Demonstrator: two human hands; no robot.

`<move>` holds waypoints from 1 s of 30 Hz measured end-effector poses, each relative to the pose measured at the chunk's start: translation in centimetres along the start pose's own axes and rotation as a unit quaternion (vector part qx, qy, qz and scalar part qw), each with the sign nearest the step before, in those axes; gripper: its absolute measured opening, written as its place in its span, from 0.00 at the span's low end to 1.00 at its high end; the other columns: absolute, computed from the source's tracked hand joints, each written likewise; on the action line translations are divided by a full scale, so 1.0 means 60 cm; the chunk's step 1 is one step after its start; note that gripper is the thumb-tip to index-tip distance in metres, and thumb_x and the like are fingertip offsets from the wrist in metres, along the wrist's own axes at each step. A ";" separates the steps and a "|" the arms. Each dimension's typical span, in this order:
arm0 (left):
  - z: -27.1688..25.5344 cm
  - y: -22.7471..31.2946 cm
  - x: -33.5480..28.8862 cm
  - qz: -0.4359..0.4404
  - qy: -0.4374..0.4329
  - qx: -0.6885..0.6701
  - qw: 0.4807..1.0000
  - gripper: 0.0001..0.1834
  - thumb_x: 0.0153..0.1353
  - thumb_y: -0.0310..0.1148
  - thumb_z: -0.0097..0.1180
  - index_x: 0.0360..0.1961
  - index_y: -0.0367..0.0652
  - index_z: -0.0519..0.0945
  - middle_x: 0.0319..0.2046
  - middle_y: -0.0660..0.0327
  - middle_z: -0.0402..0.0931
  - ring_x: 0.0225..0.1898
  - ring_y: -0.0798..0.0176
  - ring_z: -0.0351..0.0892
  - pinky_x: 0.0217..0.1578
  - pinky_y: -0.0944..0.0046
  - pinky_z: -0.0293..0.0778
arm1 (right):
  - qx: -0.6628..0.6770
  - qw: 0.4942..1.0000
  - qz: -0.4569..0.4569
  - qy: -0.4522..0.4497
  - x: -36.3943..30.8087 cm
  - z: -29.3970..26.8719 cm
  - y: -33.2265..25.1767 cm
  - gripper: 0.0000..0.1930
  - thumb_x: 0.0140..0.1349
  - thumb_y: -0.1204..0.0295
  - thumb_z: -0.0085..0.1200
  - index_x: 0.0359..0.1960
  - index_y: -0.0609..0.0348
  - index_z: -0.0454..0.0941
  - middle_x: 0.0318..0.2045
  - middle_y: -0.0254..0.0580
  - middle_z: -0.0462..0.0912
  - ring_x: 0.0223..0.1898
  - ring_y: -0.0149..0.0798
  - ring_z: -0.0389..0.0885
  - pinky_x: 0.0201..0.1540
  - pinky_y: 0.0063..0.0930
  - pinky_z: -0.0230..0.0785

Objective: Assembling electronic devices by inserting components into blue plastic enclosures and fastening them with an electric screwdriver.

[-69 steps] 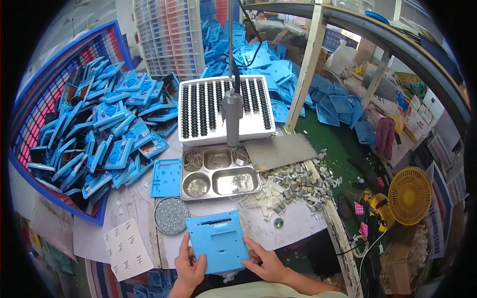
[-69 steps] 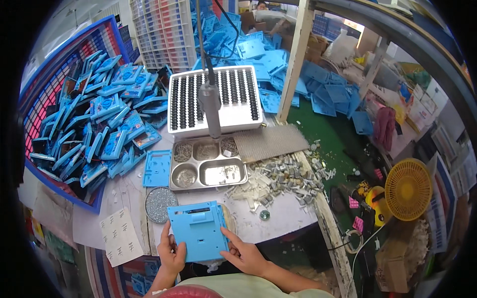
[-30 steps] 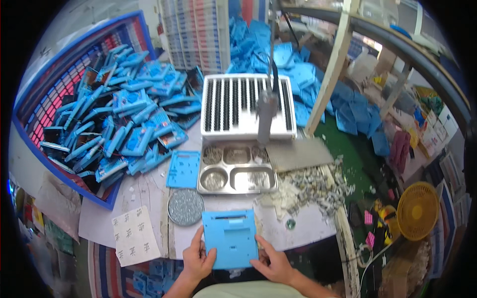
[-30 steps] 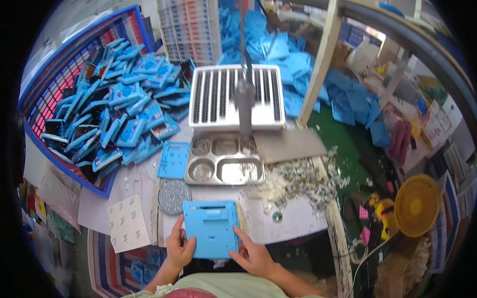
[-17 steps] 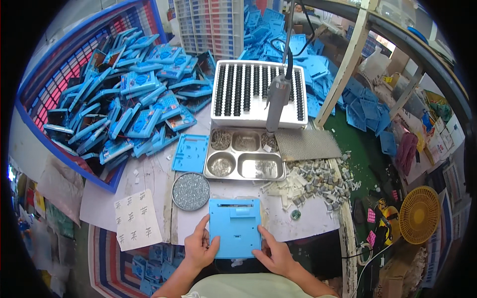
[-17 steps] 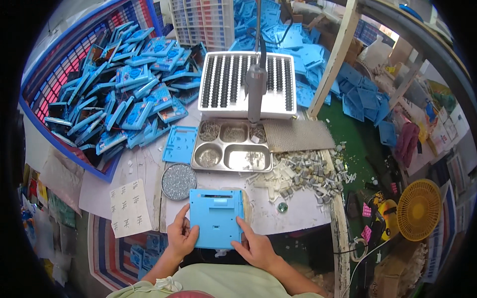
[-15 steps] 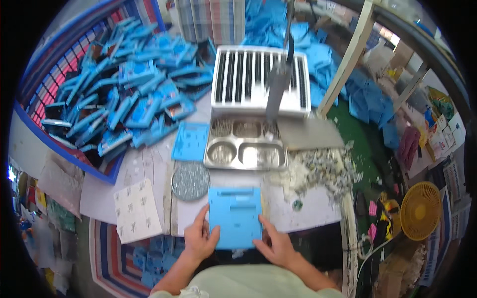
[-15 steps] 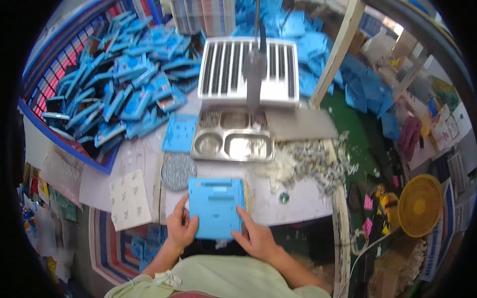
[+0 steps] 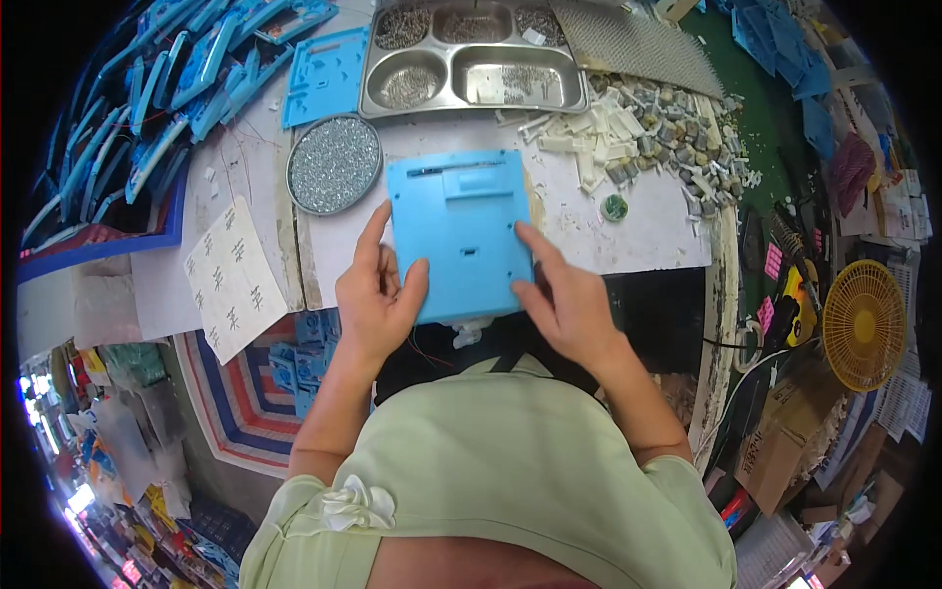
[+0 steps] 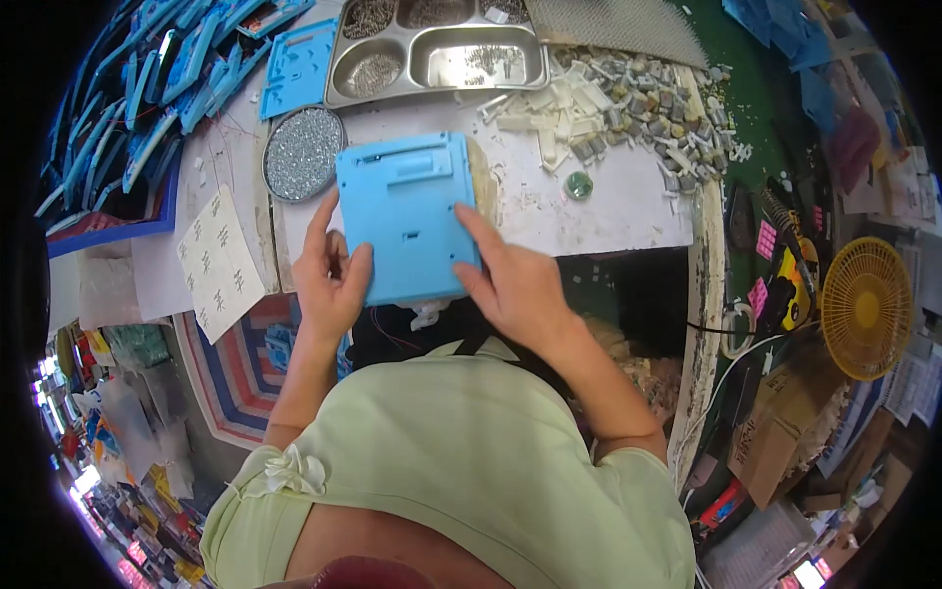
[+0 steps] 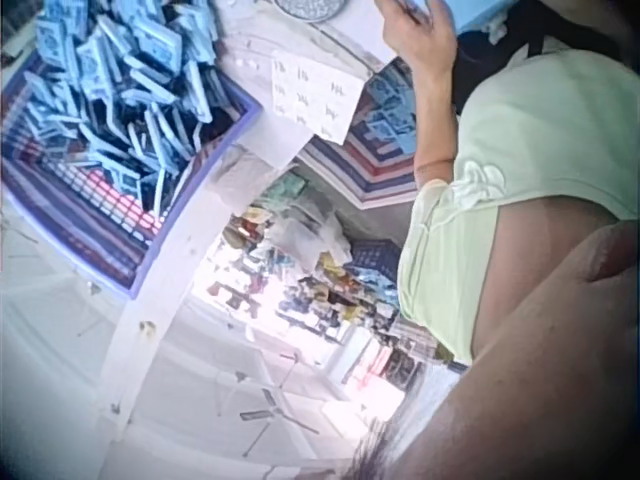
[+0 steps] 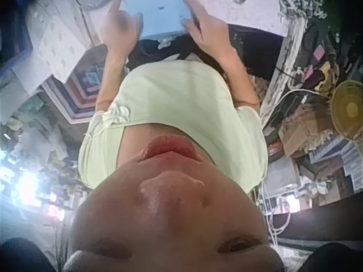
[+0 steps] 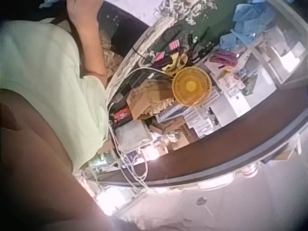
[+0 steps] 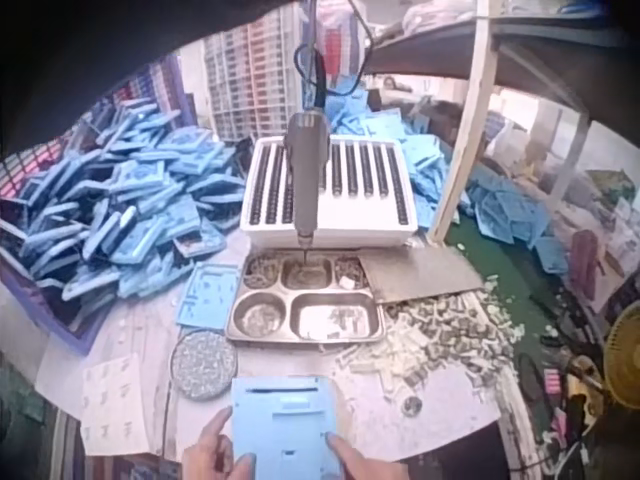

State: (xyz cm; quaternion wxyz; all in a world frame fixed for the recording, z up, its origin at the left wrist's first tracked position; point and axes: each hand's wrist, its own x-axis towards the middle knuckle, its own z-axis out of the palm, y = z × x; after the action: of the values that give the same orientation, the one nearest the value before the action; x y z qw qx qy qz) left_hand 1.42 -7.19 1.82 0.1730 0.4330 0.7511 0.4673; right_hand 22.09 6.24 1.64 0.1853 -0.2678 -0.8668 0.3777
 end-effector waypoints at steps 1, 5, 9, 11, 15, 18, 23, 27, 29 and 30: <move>0.006 0.001 0.008 0.003 -0.002 0.013 1.000 0.37 0.57 0.29 0.63 0.67 0.33 0.65 0.15 0.69 0.60 0.17 0.76 0.59 0.20 0.74 0.59 | -0.001 1.000 0.005 0.000 0.006 0.000 0.009 0.32 0.62 0.65 0.59 0.68 0.54 0.64 0.21 0.48 0.77 0.23 0.52 0.78 0.27 0.41 0.70; 0.025 -0.003 0.030 -0.008 -0.026 0.046 0.999 0.37 0.57 0.31 0.62 0.67 0.34 0.65 0.16 0.67 0.63 0.18 0.73 0.63 0.21 0.71 0.62 | 0.006 1.000 0.025 -0.002 0.017 0.006 0.036 0.30 0.64 0.66 0.58 0.68 0.53 0.64 0.20 0.47 0.77 0.23 0.52 0.78 0.27 0.41 0.69; 0.021 -0.011 0.025 -0.010 -0.035 0.054 0.998 0.37 0.58 0.32 0.61 0.68 0.34 0.64 0.17 0.66 0.63 0.18 0.73 0.63 0.21 0.70 0.62 | 0.013 0.999 0.044 -0.030 0.015 0.002 0.027 0.30 0.64 0.65 0.56 0.68 0.53 0.64 0.20 0.47 0.78 0.23 0.52 0.78 0.28 0.40 0.69; 0.017 -0.011 0.023 -0.025 -0.037 0.054 0.998 0.37 0.58 0.34 0.62 0.67 0.33 0.64 0.17 0.65 0.65 0.17 0.71 0.65 0.21 0.69 0.64 | 0.022 0.998 0.046 -0.037 0.019 0.003 0.025 0.30 0.65 0.65 0.56 0.68 0.53 0.63 0.20 0.47 0.78 0.23 0.52 0.79 0.28 0.40 0.69; 0.008 -0.022 0.024 -0.047 -0.035 0.048 0.997 0.37 0.58 0.34 0.62 0.68 0.35 0.64 0.17 0.65 0.65 0.17 0.70 0.65 0.21 0.68 0.64 | 0.010 0.997 0.043 -0.058 0.032 0.008 0.020 0.31 0.64 0.66 0.57 0.68 0.53 0.63 0.21 0.46 0.78 0.22 0.51 0.79 0.28 0.40 0.69; 0.010 -0.021 0.023 -0.025 -0.032 0.037 0.998 0.36 0.58 0.30 0.60 0.69 0.37 0.64 0.17 0.68 0.60 0.18 0.75 0.59 0.21 0.72 0.59 | 0.043 0.996 0.053 -0.056 0.022 0.009 0.016 0.31 0.64 0.67 0.57 0.69 0.54 0.63 0.20 0.45 0.77 0.21 0.48 0.77 0.28 0.37 0.69; 0.011 -0.015 0.028 -0.013 -0.025 0.022 0.999 0.36 0.58 0.29 0.59 0.69 0.38 0.65 0.17 0.70 0.58 0.19 0.77 0.57 0.21 0.73 0.56 | 0.086 0.993 0.067 -0.036 0.008 0.007 0.018 0.30 0.65 0.70 0.57 0.68 0.59 0.65 0.18 0.39 0.71 0.19 0.36 0.71 0.27 0.28 0.65; 0.013 -0.013 0.032 -0.014 -0.020 0.015 1.000 0.36 0.58 0.30 0.60 0.68 0.37 0.65 0.18 0.70 0.60 0.19 0.77 0.57 0.21 0.73 0.57 | 0.116 0.990 0.078 -0.022 0.013 0.001 0.015 0.29 0.64 0.72 0.57 0.67 0.61 0.66 0.18 0.36 0.68 0.19 0.30 0.67 0.27 0.23 0.63; 0.016 -0.010 0.032 -0.013 -0.027 0.024 0.999 0.36 0.58 0.30 0.60 0.68 0.37 0.65 0.18 0.70 0.60 0.19 0.76 0.58 0.21 0.73 0.57 | 0.112 0.990 0.089 -0.021 0.011 0.001 0.016 0.29 0.64 0.72 0.57 0.67 0.60 0.66 0.18 0.36 0.68 0.19 0.30 0.67 0.27 0.23 0.63; 0.018 -0.011 0.031 -0.011 -0.033 0.030 0.999 0.36 0.58 0.30 0.60 0.68 0.37 0.65 0.18 0.70 0.61 0.19 0.76 0.58 0.21 0.73 0.57 | 0.107 0.989 0.096 -0.023 0.005 0.003 0.018 0.29 0.64 0.72 0.57 0.67 0.60 0.66 0.17 0.36 0.69 0.19 0.30 0.67 0.27 0.24 0.63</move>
State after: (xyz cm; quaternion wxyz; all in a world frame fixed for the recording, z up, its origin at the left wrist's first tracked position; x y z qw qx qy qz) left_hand 0.77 -5.21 1.00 0.1900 0.4451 0.7635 0.4276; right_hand 22.10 6.97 0.77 0.1563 -0.3197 -0.7954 0.4905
